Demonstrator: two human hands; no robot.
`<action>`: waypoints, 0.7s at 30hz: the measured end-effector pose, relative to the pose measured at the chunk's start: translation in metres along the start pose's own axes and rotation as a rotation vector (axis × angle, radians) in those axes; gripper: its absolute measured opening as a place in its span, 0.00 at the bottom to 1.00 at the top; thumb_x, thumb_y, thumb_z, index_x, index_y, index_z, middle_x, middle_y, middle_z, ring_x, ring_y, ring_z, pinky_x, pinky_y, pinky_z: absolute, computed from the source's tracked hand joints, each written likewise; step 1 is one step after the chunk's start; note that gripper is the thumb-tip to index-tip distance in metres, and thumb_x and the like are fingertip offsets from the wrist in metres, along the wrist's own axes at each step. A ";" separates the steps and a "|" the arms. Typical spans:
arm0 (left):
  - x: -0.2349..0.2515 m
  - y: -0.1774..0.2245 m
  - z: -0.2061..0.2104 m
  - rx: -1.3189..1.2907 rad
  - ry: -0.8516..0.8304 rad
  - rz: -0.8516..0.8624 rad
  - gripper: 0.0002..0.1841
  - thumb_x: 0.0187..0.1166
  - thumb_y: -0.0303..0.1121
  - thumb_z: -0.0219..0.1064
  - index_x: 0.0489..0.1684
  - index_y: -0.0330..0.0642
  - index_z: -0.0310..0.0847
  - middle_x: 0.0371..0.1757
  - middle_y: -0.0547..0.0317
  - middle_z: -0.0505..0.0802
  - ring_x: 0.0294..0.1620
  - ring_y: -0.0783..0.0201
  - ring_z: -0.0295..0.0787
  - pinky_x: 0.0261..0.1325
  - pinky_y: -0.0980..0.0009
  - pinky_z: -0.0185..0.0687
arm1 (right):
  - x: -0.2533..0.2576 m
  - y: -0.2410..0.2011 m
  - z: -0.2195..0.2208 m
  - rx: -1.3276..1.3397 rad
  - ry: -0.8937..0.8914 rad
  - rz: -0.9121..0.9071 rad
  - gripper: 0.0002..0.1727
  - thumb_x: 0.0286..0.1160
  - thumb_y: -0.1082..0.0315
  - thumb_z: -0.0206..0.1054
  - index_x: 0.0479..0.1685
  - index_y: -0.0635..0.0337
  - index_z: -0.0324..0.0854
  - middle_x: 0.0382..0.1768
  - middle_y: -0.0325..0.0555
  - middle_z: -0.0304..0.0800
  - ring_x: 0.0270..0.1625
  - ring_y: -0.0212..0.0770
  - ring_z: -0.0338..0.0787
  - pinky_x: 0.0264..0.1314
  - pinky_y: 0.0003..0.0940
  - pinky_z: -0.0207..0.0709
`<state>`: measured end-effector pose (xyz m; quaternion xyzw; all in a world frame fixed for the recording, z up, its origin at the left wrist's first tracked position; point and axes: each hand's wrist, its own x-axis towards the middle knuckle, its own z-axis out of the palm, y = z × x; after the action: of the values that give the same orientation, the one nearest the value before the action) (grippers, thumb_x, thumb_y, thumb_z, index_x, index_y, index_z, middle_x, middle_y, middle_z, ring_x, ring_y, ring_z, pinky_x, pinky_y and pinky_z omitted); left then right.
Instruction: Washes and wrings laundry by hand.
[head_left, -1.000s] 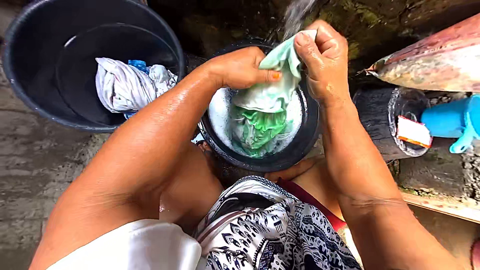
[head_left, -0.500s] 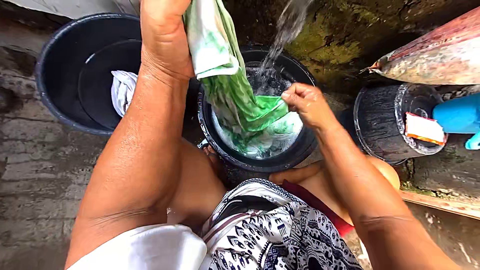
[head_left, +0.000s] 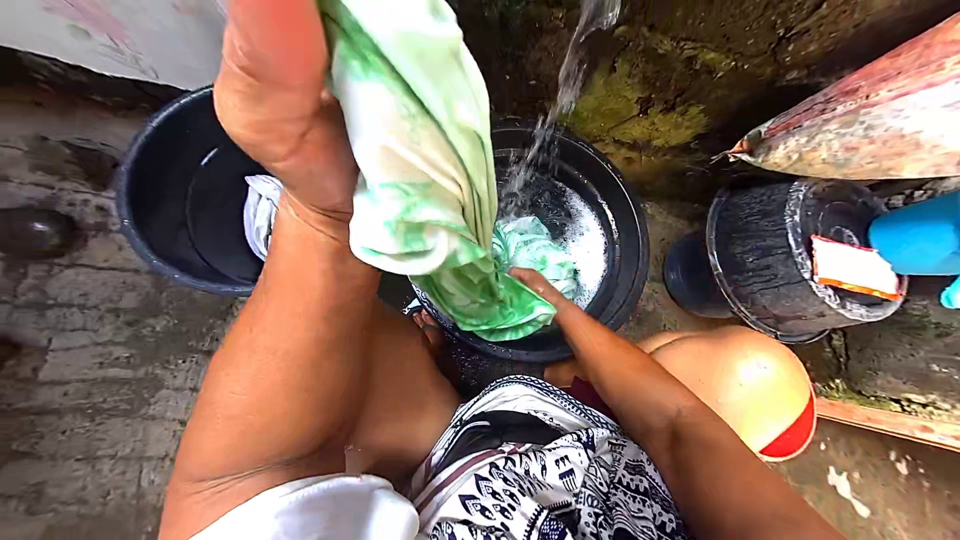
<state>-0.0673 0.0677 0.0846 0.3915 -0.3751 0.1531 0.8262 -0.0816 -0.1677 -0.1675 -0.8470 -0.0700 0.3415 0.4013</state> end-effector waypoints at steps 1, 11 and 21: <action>0.000 -0.002 -0.006 0.000 0.003 0.011 0.04 0.69 0.29 0.63 0.32 0.45 0.85 0.32 0.67 0.93 0.38 0.79 0.91 0.45 0.82 0.88 | 0.016 0.025 -0.005 0.188 0.032 -0.052 0.21 0.94 0.63 0.49 0.61 0.76 0.78 0.47 0.63 0.88 0.43 0.48 0.89 0.48 0.45 0.85; 0.005 -0.037 -0.038 1.403 -0.229 -1.083 0.21 0.83 0.46 0.69 0.34 0.30 0.83 0.34 0.42 0.88 0.38 0.53 0.88 0.43 0.53 0.83 | -0.093 -0.128 -0.155 0.836 0.593 -0.494 0.16 0.93 0.66 0.47 0.37 0.46 0.78 0.25 0.25 0.82 0.25 0.23 0.80 0.35 0.21 0.82; -0.051 -0.150 -0.018 1.092 -0.653 -0.805 0.38 0.75 0.45 0.77 0.81 0.31 0.70 0.74 0.32 0.82 0.76 0.39 0.79 0.80 0.43 0.71 | -0.052 -0.100 -0.202 0.245 0.713 -0.482 0.15 0.94 0.60 0.48 0.47 0.61 0.75 0.33 0.35 0.78 0.34 0.26 0.83 0.45 0.31 0.84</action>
<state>-0.0109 -0.0134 -0.0402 0.8779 -0.2997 -0.1204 0.3535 0.0225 -0.2495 0.0222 -0.8176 -0.0820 -0.0693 0.5657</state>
